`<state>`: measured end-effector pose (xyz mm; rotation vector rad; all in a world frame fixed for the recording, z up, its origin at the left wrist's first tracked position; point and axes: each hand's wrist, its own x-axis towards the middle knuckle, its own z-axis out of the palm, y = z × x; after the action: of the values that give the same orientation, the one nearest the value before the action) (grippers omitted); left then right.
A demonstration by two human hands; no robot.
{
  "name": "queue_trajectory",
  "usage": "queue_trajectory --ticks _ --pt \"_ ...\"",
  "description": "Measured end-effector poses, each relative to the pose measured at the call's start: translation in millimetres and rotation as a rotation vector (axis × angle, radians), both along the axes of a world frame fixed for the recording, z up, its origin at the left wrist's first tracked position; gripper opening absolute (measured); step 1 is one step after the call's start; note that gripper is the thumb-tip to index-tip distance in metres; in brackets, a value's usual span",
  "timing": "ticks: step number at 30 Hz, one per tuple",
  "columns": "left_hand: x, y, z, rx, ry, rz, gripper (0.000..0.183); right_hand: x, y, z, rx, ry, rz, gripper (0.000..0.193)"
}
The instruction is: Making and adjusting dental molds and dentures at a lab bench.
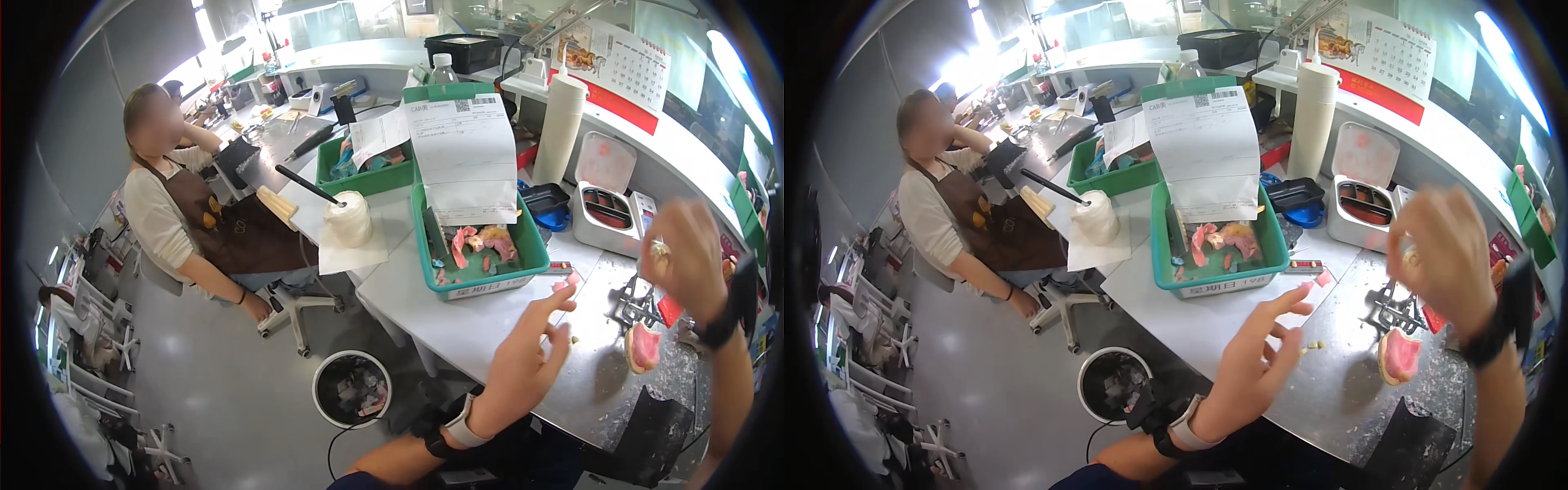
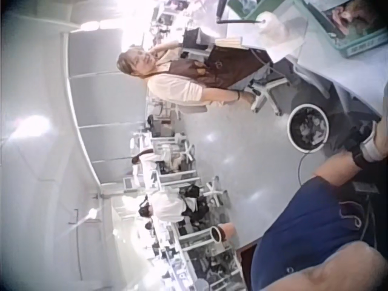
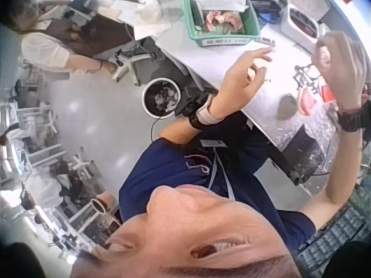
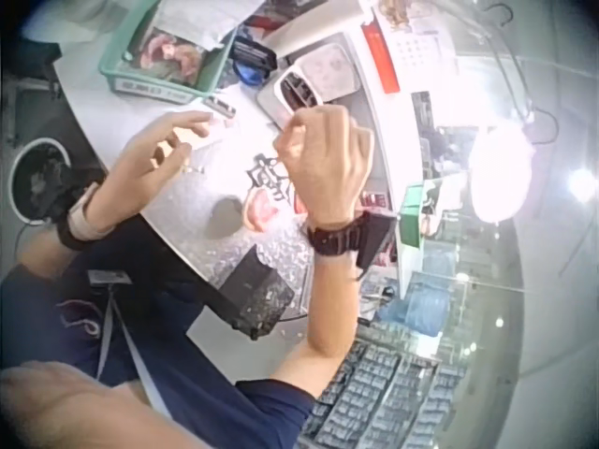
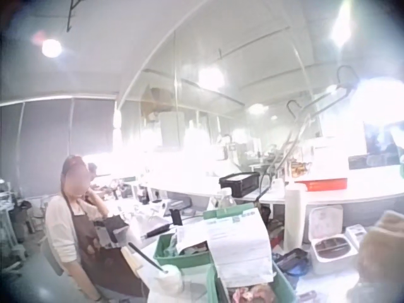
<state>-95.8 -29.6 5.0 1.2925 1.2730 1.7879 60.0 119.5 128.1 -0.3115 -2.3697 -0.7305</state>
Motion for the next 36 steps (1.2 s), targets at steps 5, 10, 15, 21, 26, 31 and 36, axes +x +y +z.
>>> queue_trajectory --ticks 5,10,15,21,26,31,36 --pt "10.3 -3.5 6.6 0.053 0.085 -0.067 0.027 8.1 -73.0 -13.1 -0.037 -0.178 0.152 0.022" --pt "16.7 -8.7 1.5 0.094 0.083 -0.039 0.024 16.7 -76.7 -14.3 -0.066 -0.151 0.128 0.021" --pt "19.6 -11.1 3.6 0.054 0.039 -0.083 0.022 22.5 -79.1 -15.1 -0.132 -0.143 0.145 0.021" --pt "23.2 -15.2 2.4 0.038 -0.041 -0.162 0.018 31.7 -80.3 -12.5 -0.18 -0.24 0.198 0.022" --pt "25.7 -22.3 -0.4 -0.062 -0.375 -0.425 0.014 35.2 -86.2 -16.6 0.039 -0.306 0.336 0.017" --pt "9.4 -18.7 6.5 -0.291 -0.734 -0.483 0.016 34.9 -76.7 -17.2 -0.007 -0.269 0.387 0.019" --pt "20.7 -21.8 6.3 -0.232 -0.593 -0.416 0.022 21.6 -51.5 -14.6 -0.379 -0.094 0.048 0.032"
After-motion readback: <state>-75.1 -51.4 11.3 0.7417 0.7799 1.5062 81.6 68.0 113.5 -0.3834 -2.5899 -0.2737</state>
